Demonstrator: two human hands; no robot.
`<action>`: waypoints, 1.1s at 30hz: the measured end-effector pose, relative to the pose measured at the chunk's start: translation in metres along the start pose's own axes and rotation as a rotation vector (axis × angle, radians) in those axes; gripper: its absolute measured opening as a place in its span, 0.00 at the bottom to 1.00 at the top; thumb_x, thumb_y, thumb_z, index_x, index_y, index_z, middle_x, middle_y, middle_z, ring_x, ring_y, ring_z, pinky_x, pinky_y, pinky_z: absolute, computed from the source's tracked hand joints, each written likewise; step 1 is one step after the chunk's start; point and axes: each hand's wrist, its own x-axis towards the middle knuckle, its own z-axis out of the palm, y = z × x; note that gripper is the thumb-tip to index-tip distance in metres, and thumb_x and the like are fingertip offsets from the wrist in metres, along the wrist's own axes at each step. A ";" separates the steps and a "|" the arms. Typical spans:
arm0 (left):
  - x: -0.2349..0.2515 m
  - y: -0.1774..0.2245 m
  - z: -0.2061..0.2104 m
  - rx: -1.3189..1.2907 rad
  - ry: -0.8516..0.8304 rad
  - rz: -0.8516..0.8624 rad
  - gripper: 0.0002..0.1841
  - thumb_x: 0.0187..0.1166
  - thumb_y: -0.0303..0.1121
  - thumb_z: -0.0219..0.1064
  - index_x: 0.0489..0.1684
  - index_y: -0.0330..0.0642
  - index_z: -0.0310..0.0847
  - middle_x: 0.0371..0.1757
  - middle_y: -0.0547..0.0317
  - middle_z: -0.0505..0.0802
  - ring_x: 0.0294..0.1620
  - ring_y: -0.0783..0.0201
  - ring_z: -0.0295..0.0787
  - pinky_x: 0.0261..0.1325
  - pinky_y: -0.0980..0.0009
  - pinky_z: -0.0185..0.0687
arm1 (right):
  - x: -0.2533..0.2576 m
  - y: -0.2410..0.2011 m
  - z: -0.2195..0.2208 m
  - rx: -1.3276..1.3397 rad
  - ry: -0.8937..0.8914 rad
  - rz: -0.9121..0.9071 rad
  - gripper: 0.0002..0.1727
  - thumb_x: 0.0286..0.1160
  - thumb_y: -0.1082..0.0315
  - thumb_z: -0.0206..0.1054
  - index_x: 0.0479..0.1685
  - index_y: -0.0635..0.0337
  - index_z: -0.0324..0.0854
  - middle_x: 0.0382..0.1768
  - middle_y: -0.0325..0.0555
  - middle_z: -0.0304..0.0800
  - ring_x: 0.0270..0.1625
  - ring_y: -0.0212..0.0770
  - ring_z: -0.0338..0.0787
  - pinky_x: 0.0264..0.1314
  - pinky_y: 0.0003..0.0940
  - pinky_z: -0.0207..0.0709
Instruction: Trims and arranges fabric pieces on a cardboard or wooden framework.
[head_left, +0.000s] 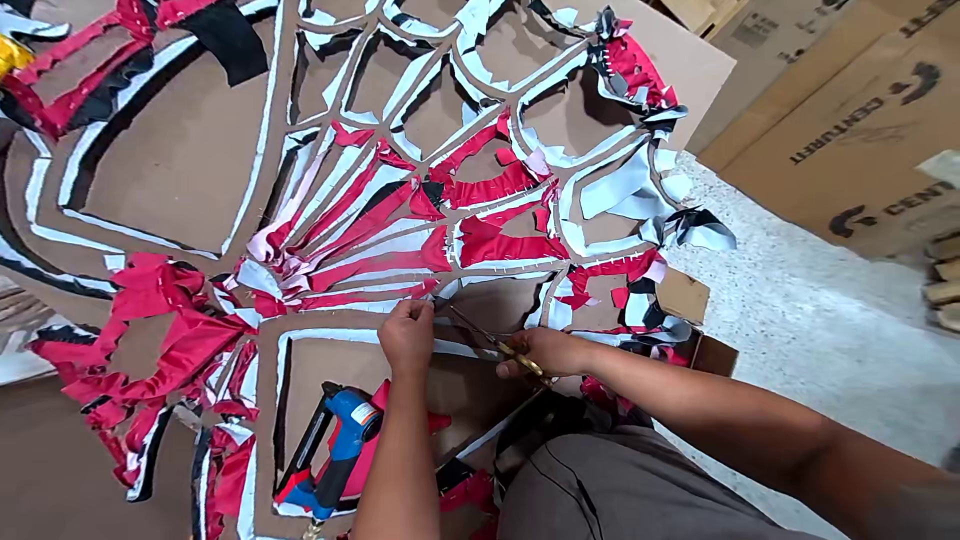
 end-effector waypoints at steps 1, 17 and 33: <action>0.003 0.000 -0.002 -0.005 -0.019 -0.005 0.07 0.80 0.35 0.73 0.39 0.40 0.92 0.36 0.51 0.94 0.39 0.53 0.91 0.50 0.43 0.83 | 0.005 -0.003 0.002 0.032 -0.001 -0.007 0.29 0.76 0.42 0.72 0.56 0.60 0.82 0.32 0.44 0.88 0.30 0.37 0.87 0.39 0.38 0.85; -0.004 -0.020 0.004 0.071 0.006 0.326 0.02 0.75 0.29 0.76 0.34 0.42 0.94 0.39 0.55 0.96 0.41 0.57 0.93 0.51 0.50 0.87 | 0.030 -0.005 0.007 -0.031 0.088 -0.095 0.27 0.73 0.44 0.76 0.49 0.62 0.84 0.28 0.47 0.88 0.25 0.40 0.87 0.33 0.40 0.85; -0.009 -0.005 -0.009 -0.245 0.163 -0.150 0.10 0.84 0.34 0.67 0.49 0.34 0.85 0.34 0.51 0.91 0.33 0.59 0.91 0.43 0.53 0.90 | -0.084 0.048 -0.003 0.166 0.081 0.063 0.22 0.78 0.47 0.73 0.50 0.59 0.82 0.25 0.41 0.87 0.24 0.34 0.87 0.31 0.30 0.84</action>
